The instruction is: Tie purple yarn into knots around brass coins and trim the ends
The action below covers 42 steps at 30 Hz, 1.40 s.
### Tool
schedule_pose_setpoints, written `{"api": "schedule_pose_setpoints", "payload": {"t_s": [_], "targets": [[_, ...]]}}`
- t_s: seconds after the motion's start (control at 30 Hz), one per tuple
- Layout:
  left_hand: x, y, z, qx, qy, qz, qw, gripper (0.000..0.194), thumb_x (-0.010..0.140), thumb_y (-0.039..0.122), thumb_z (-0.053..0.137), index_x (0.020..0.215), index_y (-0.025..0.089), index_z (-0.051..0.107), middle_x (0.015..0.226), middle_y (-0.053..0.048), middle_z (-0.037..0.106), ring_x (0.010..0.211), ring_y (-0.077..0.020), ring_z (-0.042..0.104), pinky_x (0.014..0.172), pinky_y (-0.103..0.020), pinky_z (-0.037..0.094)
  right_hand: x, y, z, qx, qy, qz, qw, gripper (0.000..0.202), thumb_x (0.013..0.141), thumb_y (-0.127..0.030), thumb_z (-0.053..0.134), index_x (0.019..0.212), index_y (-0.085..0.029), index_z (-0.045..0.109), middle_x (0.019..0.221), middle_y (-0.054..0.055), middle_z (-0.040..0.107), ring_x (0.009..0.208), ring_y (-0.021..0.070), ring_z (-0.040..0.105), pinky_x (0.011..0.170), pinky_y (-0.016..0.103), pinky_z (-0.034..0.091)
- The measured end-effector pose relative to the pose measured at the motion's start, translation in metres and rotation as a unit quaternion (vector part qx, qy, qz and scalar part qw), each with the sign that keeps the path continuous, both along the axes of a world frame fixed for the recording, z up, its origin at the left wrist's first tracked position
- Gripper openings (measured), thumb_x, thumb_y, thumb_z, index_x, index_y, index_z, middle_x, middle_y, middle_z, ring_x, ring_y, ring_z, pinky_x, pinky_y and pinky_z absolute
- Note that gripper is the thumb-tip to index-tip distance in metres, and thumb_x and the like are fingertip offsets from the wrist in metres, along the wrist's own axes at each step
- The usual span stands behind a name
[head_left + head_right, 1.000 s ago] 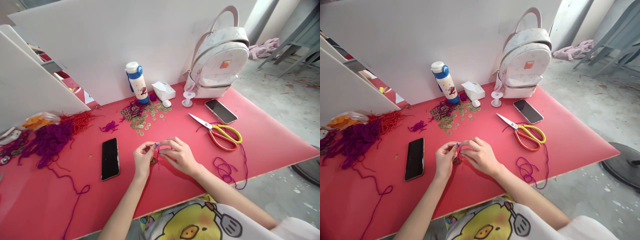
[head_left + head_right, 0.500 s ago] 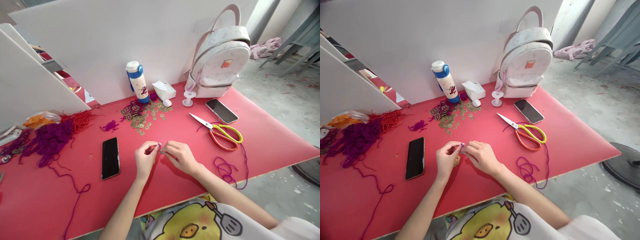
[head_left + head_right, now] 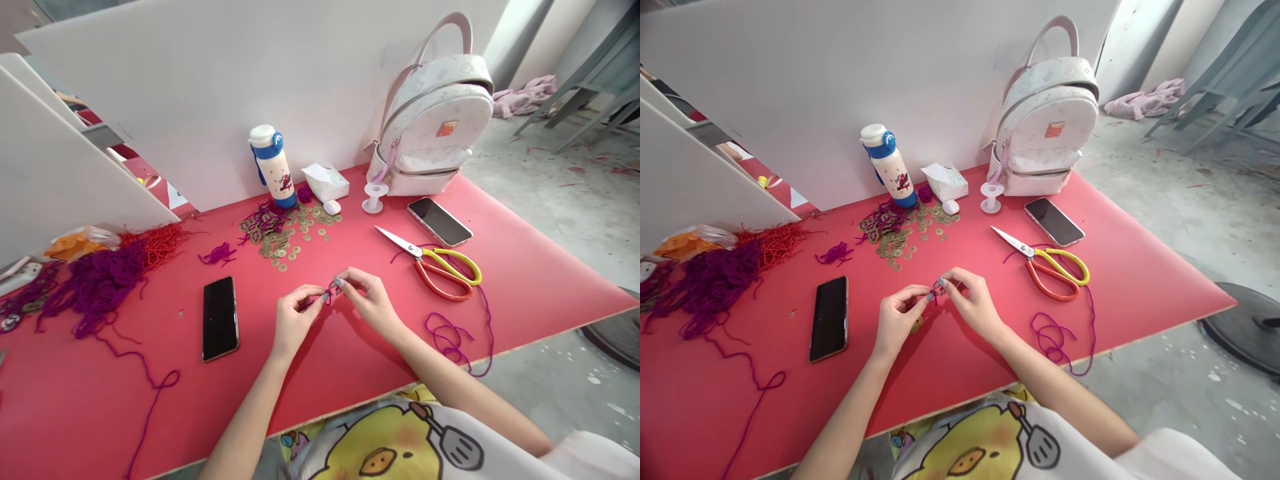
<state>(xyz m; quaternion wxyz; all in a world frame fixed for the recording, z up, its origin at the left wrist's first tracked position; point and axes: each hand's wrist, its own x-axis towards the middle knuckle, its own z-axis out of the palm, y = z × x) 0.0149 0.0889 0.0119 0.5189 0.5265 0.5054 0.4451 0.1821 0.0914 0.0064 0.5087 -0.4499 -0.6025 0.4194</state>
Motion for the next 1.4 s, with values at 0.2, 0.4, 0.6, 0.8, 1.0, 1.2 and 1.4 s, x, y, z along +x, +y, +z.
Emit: {"api": "schedule_pose_setpoints", "payload": {"t_s": [0.2,0.4,0.6,0.8,1.0,1.2,1.4], "targets": [[-0.0011,0.0003,-0.0003,-0.002,0.007,0.000,1.000,0.009,0.076,0.028,0.075,0.077,0.019,0.077,0.077,-0.005,0.073,0.063,-0.0155,0.063,0.048,-0.022,0.045,0.0002,0.0003,-0.0018,0.022,-0.015,0.006,1.000,0.022,0.097,-0.030,0.052,0.081,-0.020,0.063,0.077,0.004,0.065,0.070,0.0174,0.060,0.067,0.029,0.048],[-0.0029,-0.0002,0.0000,-0.002,0.007,-0.006,1.000,0.013,0.079,0.029,0.073,0.079,0.017,0.077,0.078,-0.004,0.072,0.055,-0.0109,0.055,0.045,-0.021,0.039,-0.0003,-0.0011,0.0004,0.027,-0.015,0.011,0.999,0.025,0.099,-0.032,0.051,0.081,-0.020,0.064,0.077,0.003,0.064,0.071,0.0171,0.059,0.067,0.029,0.047],[-0.0056,-0.0009,-0.0044,0.035,0.007,-0.004,0.999,0.010,0.080,0.027,0.072,0.077,0.017,0.075,0.080,-0.003,0.070,0.050,-0.0078,0.046,0.046,-0.022,0.038,-0.0002,0.0022,-0.0036,0.029,-0.016,-0.017,0.999,0.013,0.095,-0.024,0.055,0.094,-0.022,0.068,0.089,0.005,0.065,0.078,0.0182,0.060,0.068,0.030,0.048],[-0.0059,-0.0006,-0.0027,0.044,0.008,-0.020,0.999,0.012,0.082,0.028,0.070,0.077,0.018,0.071,0.077,-0.001,0.066,0.052,-0.0084,0.047,0.050,-0.022,0.039,0.0016,0.0042,-0.0067,0.025,-0.025,0.009,0.999,0.011,0.088,-0.023,0.066,0.082,-0.024,0.075,0.086,0.004,0.060,0.078,0.0184,0.058,0.065,0.030,0.049],[-0.0059,-0.0008,-0.0046,0.044,0.026,-0.014,0.999,0.010,0.082,0.025,0.068,0.078,0.017,0.070,0.075,-0.001,0.063,0.051,-0.0080,0.044,0.047,-0.021,0.037,0.0043,0.0035,-0.0058,0.021,-0.039,-0.004,0.999,0.011,0.087,-0.026,0.070,0.081,-0.026,0.079,0.084,0.004,0.061,0.080,0.0209,0.058,0.070,0.034,0.049],[-0.0061,0.0000,-0.0085,0.078,0.042,-0.012,0.996,0.008,0.080,0.019,0.065,0.076,0.017,0.071,0.077,-0.003,0.068,0.059,-0.0116,0.056,0.054,-0.021,0.045,0.0045,0.0046,-0.0067,0.016,-0.034,0.000,0.999,0.010,0.085,-0.031,0.073,0.078,-0.026,0.079,0.082,0.004,0.062,0.078,0.0208,0.057,0.069,0.034,0.047],[-0.0056,0.0007,-0.0039,0.105,0.045,-0.037,0.993,0.011,0.080,0.014,0.064,0.076,0.017,0.074,0.080,-0.005,0.073,0.072,-0.0157,0.067,0.066,-0.023,0.053,0.0055,0.0063,-0.0064,-0.020,-0.014,0.027,0.999,0.013,0.086,-0.029,0.071,0.075,-0.022,0.073,0.080,0.003,0.060,0.071,0.0169,0.054,0.064,0.030,0.045]]}}
